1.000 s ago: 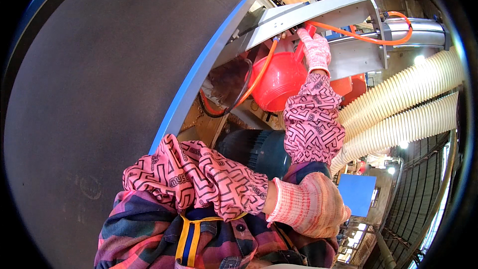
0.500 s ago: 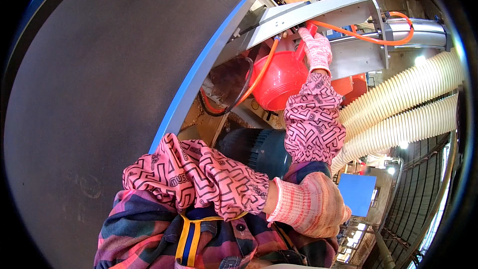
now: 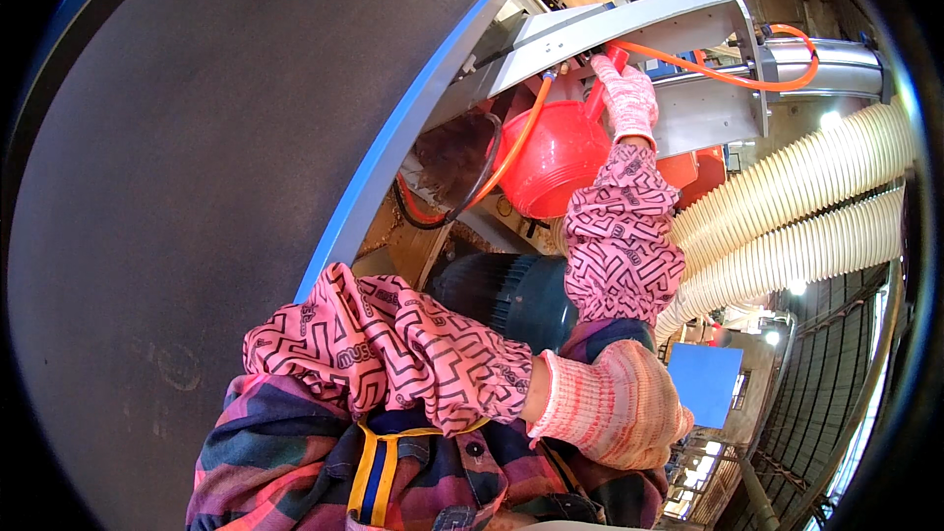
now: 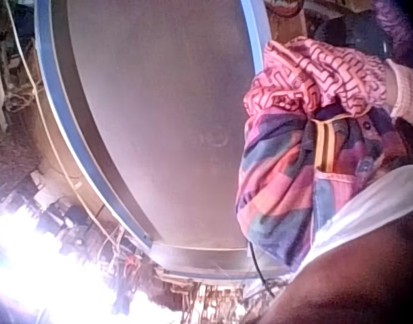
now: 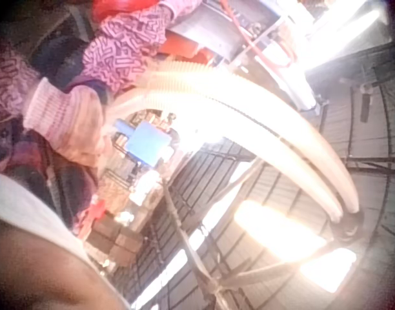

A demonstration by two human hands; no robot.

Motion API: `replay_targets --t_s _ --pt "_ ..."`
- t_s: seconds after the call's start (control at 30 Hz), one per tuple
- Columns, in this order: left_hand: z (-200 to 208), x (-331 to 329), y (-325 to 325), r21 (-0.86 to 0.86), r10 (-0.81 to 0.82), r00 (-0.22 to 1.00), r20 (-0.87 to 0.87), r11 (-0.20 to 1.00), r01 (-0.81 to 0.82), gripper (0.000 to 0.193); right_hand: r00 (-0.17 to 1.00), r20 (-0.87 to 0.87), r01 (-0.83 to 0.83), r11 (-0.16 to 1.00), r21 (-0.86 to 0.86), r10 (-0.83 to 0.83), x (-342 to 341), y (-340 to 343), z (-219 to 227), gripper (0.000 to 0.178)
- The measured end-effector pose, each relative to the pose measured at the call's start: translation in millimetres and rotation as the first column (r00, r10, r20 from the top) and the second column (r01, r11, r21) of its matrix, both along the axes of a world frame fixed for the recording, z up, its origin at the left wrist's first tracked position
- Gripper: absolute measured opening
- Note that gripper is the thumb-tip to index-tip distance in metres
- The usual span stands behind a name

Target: The person arranges wooden planks on a conveyor belt and then pours a white liquid from a red bucket into a machine hopper using a red ladle. The person uses both hands to handle the planks and the ladle while wearing gloves.

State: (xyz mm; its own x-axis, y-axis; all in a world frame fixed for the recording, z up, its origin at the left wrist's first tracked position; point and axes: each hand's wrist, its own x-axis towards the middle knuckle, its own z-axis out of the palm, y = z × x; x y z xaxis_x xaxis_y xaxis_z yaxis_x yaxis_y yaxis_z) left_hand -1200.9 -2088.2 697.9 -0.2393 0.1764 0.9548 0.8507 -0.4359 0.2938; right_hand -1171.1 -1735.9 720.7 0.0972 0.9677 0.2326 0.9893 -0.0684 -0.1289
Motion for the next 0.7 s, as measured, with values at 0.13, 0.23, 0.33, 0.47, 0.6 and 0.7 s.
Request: replay_targets --t_s 0.13,0.23,0.33,0.47,0.6,0.7 --pt "-11 14 -11 -0.102 -0.524 0.852 0.004 0.847 0.521 0.015 0.987 0.161 0.003 0.998 -0.056 0.006 -5 1 6 0.066" --pt "-21 25 -18 -0.148 -0.732 0.678 0.058 0.666 0.731 0.016 0.954 0.296 0.068 0.996 -0.051 -0.050 -9 -2 10 0.063" --pt "-27 30 -18 -0.181 -0.811 0.576 0.100 0.554 0.812 0.017 0.957 0.290 0.034 0.999 -0.038 -0.022 -11 -5 6 0.063" --pt "-33 32 -18 -0.206 -0.864 0.481 0.151 0.449 0.870 0.019 0.978 0.202 0.057 0.998 -0.038 -0.048 -1 1 -3 0.063" --pt "-42 35 -19 -0.226 -0.883 0.432 0.184 0.390 0.893 0.020 0.983 0.182 0.026 1.000 0.016 -0.029 25 23 -15 0.061" --pt "-45 35 -13 -0.239 -0.878 0.426 0.219 0.375 0.896 0.021 0.978 0.198 -0.078 0.993 0.084 0.060 42 36 -24 0.059"
